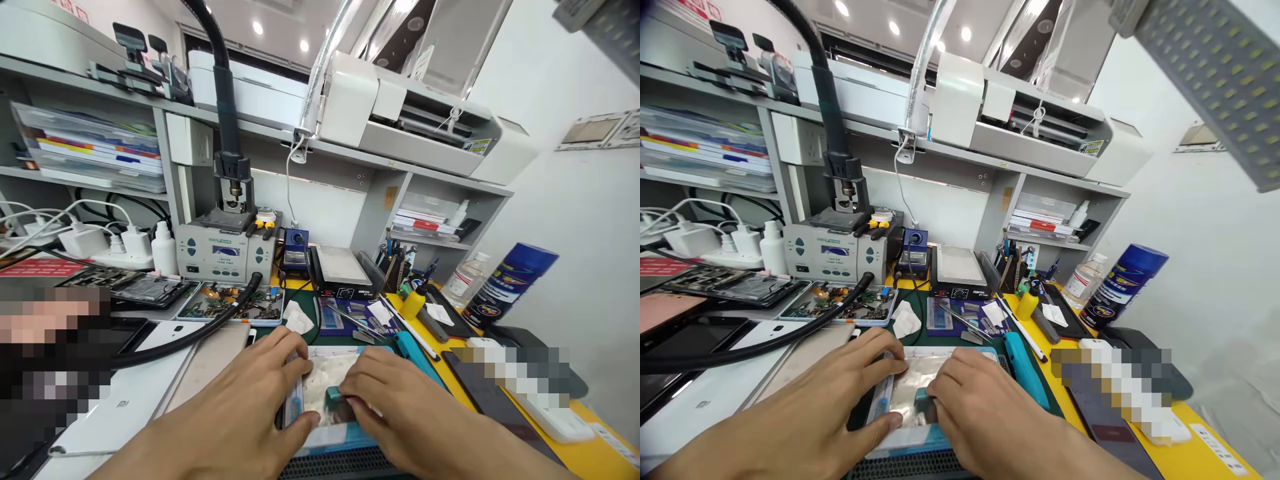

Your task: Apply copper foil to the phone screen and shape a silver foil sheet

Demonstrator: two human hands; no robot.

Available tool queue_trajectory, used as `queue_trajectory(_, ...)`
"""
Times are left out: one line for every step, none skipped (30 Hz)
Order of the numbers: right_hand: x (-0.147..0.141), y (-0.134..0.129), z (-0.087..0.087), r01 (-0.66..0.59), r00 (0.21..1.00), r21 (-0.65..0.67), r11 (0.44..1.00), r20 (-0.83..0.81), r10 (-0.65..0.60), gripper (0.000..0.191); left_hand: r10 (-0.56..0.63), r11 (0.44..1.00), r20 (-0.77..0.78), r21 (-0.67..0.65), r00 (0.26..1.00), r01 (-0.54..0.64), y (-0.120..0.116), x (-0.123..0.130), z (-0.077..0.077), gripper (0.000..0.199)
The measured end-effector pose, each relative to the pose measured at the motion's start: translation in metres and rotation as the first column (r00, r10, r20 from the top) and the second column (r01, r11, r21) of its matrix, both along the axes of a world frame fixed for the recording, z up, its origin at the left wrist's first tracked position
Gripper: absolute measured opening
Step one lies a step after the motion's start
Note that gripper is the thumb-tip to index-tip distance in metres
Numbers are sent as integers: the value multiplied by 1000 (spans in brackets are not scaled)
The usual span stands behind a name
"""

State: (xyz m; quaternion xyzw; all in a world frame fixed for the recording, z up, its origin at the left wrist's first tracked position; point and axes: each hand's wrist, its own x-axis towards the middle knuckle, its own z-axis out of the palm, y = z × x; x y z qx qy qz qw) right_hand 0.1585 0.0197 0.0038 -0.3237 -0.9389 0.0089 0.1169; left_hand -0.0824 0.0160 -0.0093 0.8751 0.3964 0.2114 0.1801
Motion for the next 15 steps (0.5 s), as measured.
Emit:
queue_trajectory(0,0,-2,-39,998,58,998,54,35,19,0,1000,6,2,1000,0,1,0,-1,14)
queue_trajectory(0,0,-4,-73,993,109,991,98,62,20,0,1000,12,4,1000,0,1,0,-2,14)
queue_trajectory(0,1,-6,-101,988,152,983,128,82,21,0,1000,14,5,1000,0,2,-1,-3,13)
queue_trajectory(-1,1,-9,-118,985,185,976,143,92,22,1,1000,10,7,1000,-1,3,-1,-5,12)
queue_trajectory(-2,1,-11,-124,985,209,970,145,94,23,0,1000,3,10,1000,0,3,-1,-6,12)
queue_trajectory(-2,1,-12,-121,986,225,967,140,90,24,2,1000,-9,17,1000,-2,3,-1,-6,13)
queue_trajectory(-3,1,-13,-117,987,232,966,137,86,24,0,1000,-23,25,1000,1,4,-1,-7,13)
queue_trajectory(-3,1,-14,-117,987,237,964,139,86,24,0,999,-36,33,999,1,4,-1,-7,14)
queue_trajectory(-4,1,-14,-124,985,245,962,146,90,25,2,999,-49,40,999,0,4,0,-6,16)
queue_trajectory(-4,0,-14,-133,983,254,958,156,96,25,5,999,-62,41,998,-2,4,0,-6,17)
queue_trajectory(-4,-1,-14,-142,981,266,953,164,101,26,10,999,-75,41,997,-7,4,0,-6,18)
queue_trajectory(-4,-2,-14,-145,981,285,948,166,101,26,14,999,-86,43,996,-11,3,1,-5,18)
queue_trajectory(-4,-2,-15,-144,982,310,940,160,98,27,15,999,-95,48,995,-10,3,1,-5,18)
queue_trajectory(-5,-3,-15,-140,984,338,931,150,94,28,16,998,-100,58,995,-10,3,1,-5,18)
queue_trajectory(-6,-4,-16,-140,985,366,920,144,93,29,15,997,-98,75,995,-8,3,1,-6,18)
